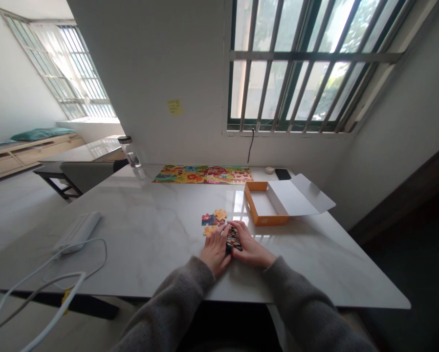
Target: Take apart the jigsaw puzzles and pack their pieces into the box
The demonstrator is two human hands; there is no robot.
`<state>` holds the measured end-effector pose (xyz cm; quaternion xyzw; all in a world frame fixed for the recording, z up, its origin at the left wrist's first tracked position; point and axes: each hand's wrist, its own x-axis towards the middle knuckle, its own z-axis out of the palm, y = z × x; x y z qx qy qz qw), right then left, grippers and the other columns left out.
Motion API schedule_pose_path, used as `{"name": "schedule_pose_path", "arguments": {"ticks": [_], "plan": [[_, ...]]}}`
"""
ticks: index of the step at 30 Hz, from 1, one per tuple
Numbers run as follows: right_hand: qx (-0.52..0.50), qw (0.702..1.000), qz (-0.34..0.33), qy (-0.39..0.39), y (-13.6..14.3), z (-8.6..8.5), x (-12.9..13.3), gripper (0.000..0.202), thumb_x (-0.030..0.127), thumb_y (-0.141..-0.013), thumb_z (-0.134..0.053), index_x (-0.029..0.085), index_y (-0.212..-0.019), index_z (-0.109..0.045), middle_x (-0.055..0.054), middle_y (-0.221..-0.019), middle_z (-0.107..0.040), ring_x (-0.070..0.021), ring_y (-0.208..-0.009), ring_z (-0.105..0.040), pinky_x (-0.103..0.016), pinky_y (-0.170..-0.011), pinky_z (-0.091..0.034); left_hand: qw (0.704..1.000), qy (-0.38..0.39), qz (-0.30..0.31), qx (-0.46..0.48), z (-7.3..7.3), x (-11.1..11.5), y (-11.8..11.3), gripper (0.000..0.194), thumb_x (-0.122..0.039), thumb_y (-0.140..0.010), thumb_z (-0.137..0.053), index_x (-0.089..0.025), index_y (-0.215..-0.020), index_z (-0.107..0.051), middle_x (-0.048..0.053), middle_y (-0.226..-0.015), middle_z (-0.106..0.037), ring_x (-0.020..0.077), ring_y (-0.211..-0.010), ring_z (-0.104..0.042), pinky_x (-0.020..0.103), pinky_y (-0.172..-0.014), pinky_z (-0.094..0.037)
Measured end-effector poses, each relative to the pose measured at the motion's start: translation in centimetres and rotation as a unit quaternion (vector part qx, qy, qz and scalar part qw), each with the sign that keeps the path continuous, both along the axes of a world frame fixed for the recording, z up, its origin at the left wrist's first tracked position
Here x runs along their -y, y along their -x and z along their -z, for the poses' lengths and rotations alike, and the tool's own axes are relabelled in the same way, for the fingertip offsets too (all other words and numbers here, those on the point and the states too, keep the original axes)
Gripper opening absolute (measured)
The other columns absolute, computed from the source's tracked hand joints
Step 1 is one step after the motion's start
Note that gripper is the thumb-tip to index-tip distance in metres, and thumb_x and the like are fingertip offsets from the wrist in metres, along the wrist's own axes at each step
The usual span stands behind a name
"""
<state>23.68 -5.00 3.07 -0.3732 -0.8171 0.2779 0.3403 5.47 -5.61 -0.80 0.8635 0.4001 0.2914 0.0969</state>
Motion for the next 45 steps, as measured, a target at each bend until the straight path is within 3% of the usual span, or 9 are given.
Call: {"name": "schedule_pose_path", "arguments": {"ticks": [4,7,10,14,23,29,32,38,45], "plan": [[-0.006,1.000,0.008,-0.020,0.3,0.1,0.1,0.084,0.008,-0.064,-0.060,0.023,-0.142,-0.034,-0.012,-0.133,-0.040,-0.0274,-0.131,-0.041,-0.045,-0.116,-0.033,0.998,-0.005,0.031,0.051,-0.5,-1.7,1.7,0.086,-0.017,-0.075,-0.055,-0.018,-0.152,-0.017,0.016,-0.148,-0.039,0.0327,-0.136,-0.037,0.051,-0.111,-0.032],[-0.009,1.000,0.008,-0.018,0.2,-0.3,0.2,0.085,0.006,-0.062,-0.059,0.028,-0.141,-0.037,-0.009,-0.131,-0.042,-0.0268,-0.128,-0.044,-0.046,-0.113,-0.036,0.995,0.029,-0.040,0.084,-1.3,-5.1,4.2,0.068,-0.012,-0.079,-0.048,-0.017,-0.145,-0.033,0.012,-0.129,-0.058,0.0268,-0.119,-0.052,0.046,-0.106,-0.039],[-0.008,1.000,0.012,-0.013,0.1,-0.6,0.4,0.084,0.005,-0.063,-0.060,0.030,-0.140,-0.038,-0.008,-0.130,-0.043,-0.0265,-0.128,-0.045,-0.045,-0.111,-0.038,0.992,0.051,-0.114,0.004,-1.9,-8.8,6.6,0.057,-0.015,-0.078,-0.055,-0.015,-0.135,-0.049,0.013,-0.126,-0.060,0.0307,-0.118,-0.051,0.048,-0.103,-0.041],[-0.002,1.000,0.009,-0.005,0.0,-0.6,0.4,0.086,0.006,-0.064,-0.060,0.029,-0.142,-0.037,-0.009,-0.133,-0.042,-0.0260,-0.129,-0.044,-0.045,-0.113,-0.037,0.989,0.080,-0.101,-0.070,-2.0,-11.3,7.8,0.055,-0.025,-0.080,-0.062,-0.019,-0.134,-0.052,0.012,-0.123,-0.061,0.0332,-0.115,-0.053,0.051,-0.098,-0.043],[-0.015,1.000,0.004,0.000,0.0,-0.6,0.4,0.089,0.004,-0.063,-0.060,0.031,-0.144,-0.036,-0.008,-0.133,-0.042,-0.0245,-0.129,-0.044,-0.044,-0.114,-0.036,0.979,0.103,-0.074,0.162,-1.0,-10.4,7.4,0.035,-0.028,-0.080,-0.060,-0.016,-0.113,-0.065,0.003,-0.089,-0.051,0.0148,-0.070,-0.054,0.032,-0.072,-0.051],[-0.009,1.000,0.005,0.012,0.0,-0.6,0.4,0.091,0.004,-0.064,-0.060,0.029,-0.148,-0.032,-0.009,-0.134,-0.040,-0.0250,-0.131,-0.042,-0.044,-0.115,-0.034,0.867,0.282,0.004,0.411,-2.3,-8.2,6.9,0.045,-0.047,-0.072,-0.077,-0.016,-0.097,-0.056,-0.004,-0.067,-0.056,0.0124,-0.060,-0.058,0.026,-0.061,-0.049],[-0.004,1.000,0.006,0.021,-0.1,-0.5,0.3,0.089,0.006,-0.067,-0.062,0.027,-0.149,-0.031,-0.010,-0.136,-0.038,-0.0255,-0.132,-0.041,-0.042,-0.116,-0.033,0.840,0.330,0.068,0.426,-2.9,-5.6,6.2,0.042,-0.045,-0.074,-0.079,-0.017,-0.090,-0.053,-0.001,-0.074,-0.062,0.0127,-0.064,-0.062,0.026,-0.061,-0.051],[-0.003,0.999,-0.011,0.045,-0.7,-0.4,-0.1,0.080,0.013,-0.076,-0.064,0.024,-0.148,-0.033,-0.011,-0.141,-0.034,-0.0262,-0.137,-0.036,-0.042,-0.119,-0.029,0.924,0.247,0.134,0.259,-2.6,-1.6,4.1,0.024,-0.034,-0.076,-0.077,-0.015,-0.078,-0.062,-0.001,-0.068,-0.061,0.0120,-0.063,-0.056,0.027,-0.064,-0.048],[0.002,0.997,-0.036,0.073,-1.0,-0.2,-0.4,0.072,0.009,-0.073,-0.063,0.025,-0.141,-0.044,-0.009,-0.141,-0.031,-0.0255,-0.140,-0.032,-0.040,-0.120,-0.025,0.982,0.053,0.116,0.139,-1.8,-1.4,2.7,0.014,-0.024,-0.080,-0.067,-0.020,-0.071,-0.057,0.002,-0.076,-0.059,0.0175,-0.076,-0.055,0.032,-0.072,-0.048]]}}
